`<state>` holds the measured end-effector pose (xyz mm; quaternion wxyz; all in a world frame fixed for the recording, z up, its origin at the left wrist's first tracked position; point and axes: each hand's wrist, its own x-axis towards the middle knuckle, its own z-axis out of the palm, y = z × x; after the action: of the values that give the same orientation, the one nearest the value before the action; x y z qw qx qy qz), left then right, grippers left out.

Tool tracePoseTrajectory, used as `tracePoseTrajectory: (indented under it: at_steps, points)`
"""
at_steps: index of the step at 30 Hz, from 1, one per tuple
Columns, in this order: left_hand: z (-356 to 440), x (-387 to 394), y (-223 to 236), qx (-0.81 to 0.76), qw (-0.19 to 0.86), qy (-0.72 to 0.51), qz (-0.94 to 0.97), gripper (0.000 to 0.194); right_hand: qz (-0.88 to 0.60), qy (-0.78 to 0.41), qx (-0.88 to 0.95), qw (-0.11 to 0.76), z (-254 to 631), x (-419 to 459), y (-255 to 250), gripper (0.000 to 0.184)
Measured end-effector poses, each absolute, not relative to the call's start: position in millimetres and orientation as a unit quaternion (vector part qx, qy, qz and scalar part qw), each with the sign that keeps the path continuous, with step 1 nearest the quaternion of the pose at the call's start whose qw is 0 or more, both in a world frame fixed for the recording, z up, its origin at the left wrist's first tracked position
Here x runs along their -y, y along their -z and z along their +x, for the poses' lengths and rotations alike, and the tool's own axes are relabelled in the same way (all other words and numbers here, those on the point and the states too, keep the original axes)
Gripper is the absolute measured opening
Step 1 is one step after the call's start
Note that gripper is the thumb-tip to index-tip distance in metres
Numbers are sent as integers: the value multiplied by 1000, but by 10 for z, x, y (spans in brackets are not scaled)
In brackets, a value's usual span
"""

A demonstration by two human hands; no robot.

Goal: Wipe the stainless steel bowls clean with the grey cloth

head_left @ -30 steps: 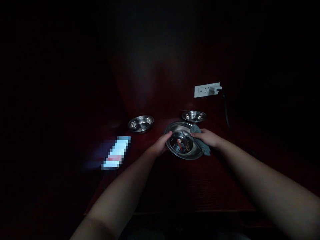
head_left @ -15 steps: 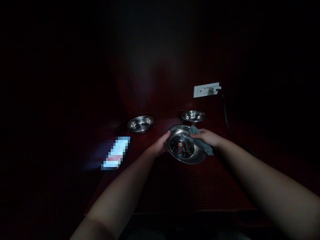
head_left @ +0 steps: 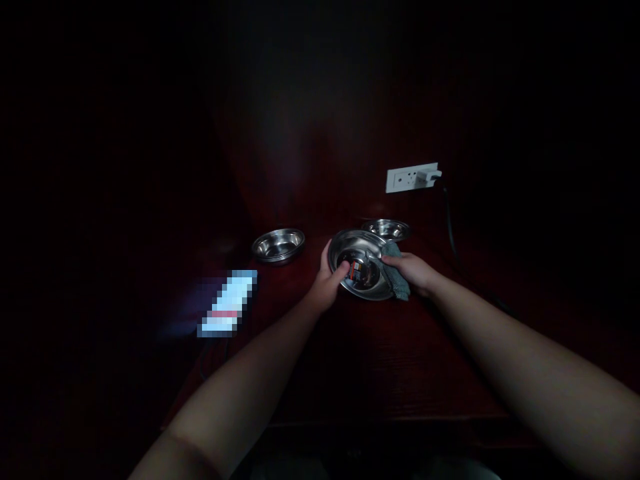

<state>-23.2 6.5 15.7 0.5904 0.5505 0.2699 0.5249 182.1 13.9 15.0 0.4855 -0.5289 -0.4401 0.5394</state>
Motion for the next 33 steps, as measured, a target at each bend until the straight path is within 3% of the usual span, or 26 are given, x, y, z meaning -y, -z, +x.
tracePoseTrajectory:
  at_steps: [4, 11, 23, 33]
  points:
    - [-186, -21, -172, -268, 534, -529, 603, 67, -542, -533, 448, 471, 1828, -150, -148, 17]
    - [-209, -117, -146, -329, 630, -492, 503, 67, -546, -529, 460, 458, 1847, -133, -148, 14]
    - [-309, -180, -79, -374, 676, -413, 483, 58, -551, -552, 446, 438, 1857, -80, -194, 12]
    - [-207, -217, -53, -321, 617, -534, 480, 53, -551, -532, 446, 462, 1826, -112, -173, 12]
